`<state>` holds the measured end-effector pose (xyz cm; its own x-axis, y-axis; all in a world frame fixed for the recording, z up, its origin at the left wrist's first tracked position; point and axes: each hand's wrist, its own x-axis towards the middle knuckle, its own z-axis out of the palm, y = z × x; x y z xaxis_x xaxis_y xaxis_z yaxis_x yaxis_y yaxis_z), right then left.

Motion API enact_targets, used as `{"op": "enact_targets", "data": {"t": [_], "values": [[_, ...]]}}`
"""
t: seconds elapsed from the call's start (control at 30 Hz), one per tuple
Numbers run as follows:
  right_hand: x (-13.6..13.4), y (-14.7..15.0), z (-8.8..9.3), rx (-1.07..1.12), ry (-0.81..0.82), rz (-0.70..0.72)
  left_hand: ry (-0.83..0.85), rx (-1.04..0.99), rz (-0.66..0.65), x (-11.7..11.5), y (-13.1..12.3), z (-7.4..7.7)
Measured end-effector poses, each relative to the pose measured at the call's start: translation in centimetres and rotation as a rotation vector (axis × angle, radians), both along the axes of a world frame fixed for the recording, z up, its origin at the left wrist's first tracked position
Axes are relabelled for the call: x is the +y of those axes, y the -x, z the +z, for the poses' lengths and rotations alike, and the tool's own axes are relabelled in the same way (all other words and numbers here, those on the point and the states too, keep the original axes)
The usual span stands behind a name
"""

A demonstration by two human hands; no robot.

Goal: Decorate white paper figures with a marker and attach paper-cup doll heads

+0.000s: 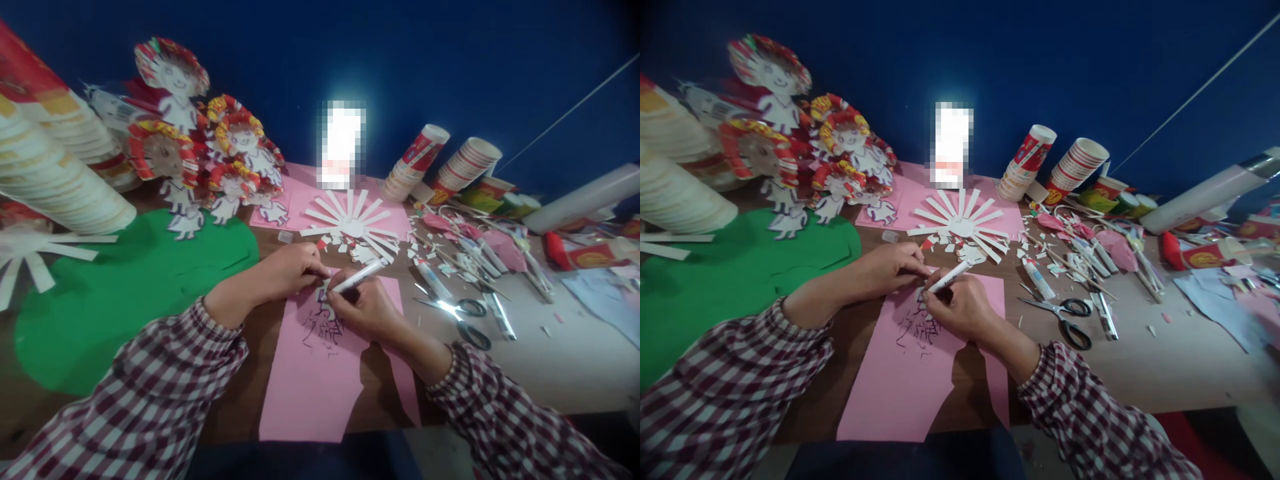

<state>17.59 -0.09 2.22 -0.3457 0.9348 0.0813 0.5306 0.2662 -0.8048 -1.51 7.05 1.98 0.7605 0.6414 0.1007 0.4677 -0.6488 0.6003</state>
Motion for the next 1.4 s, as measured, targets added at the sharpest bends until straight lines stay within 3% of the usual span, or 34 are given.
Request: {"op": "enact_targets", "data": {"t": [0.13, 0.4, 1.4], "values": [[0.01, -0.11, -0.27, 0.063, 0.012, -0.019, -0.022, -0.009, -0.022, 0.01, 0.00, 0.00], [0.12, -0.02, -0.10, -0.031, -0.030, -0.007, -0.034, -0.029, -0.031, 0.13, 0.06, -0.31], [-0.03, 0.08, 0.11, -0.029, 0.038, -0.007, 0.025, 0.017, 0.009, -0.10, -0.17, 0.56]]}}
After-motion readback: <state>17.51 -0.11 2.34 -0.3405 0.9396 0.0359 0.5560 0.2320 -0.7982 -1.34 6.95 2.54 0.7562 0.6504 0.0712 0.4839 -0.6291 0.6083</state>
